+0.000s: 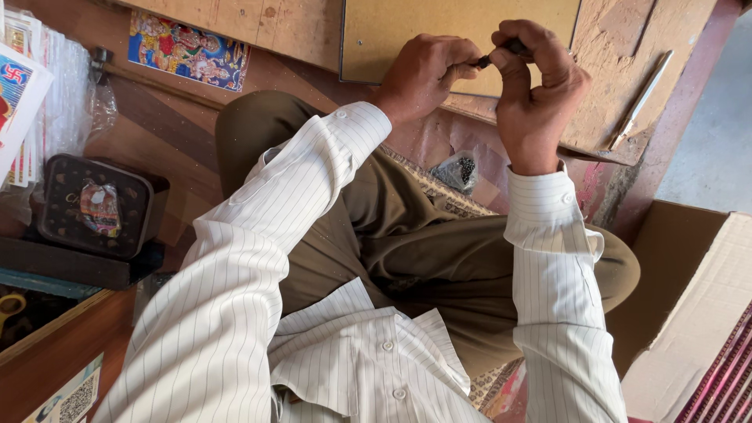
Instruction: The person sits on the floor and uses a screwdriver to tighten screws into the back of a picture frame. They repeatedly insert screws, turn the screwdriver, and reposition the frame to access different screw holes.
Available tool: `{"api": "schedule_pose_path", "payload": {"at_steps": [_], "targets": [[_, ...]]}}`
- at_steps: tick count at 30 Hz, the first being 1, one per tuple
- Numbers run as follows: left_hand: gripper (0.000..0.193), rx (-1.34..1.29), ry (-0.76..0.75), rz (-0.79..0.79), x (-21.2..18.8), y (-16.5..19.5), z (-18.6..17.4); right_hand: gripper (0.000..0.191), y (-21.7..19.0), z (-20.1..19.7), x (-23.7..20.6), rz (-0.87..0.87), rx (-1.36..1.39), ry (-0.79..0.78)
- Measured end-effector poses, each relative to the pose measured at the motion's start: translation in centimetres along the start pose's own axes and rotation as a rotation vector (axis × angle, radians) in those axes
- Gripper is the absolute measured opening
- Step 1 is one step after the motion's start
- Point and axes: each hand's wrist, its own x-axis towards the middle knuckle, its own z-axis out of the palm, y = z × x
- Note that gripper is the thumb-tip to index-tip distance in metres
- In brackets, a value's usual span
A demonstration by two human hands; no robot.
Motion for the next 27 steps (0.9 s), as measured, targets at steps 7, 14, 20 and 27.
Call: {"api": "schedule_pose_path", "payload": {"at_steps": [7, 14, 20, 27], "targets": [[0.018, -0.202, 0.018, -0.066, 0.1, -0.1, 0.2, 0.029, 1.3, 0.4, -0.1, -0.018, -0.037, 0.110], [0.019, -0.053, 0.008, -0.040, 0.5, -0.1, -0.2, 0.026, 0.5, -0.1, 0.1, -0.066, -0.068, 0.039], [0.010, -0.038, -0.003, -0.100, 0.6, -0.6, 0.2, 0.023, 1.5, -0.4, 0.0, -0.057, -0.070, 0.052], [0.008, -0.008, -0.014, -0.002, 0.4, -0.7, 0.3, 0.026, 0.4, -0.4, 0.1, -0.047, -0.166, 0.092]]}}
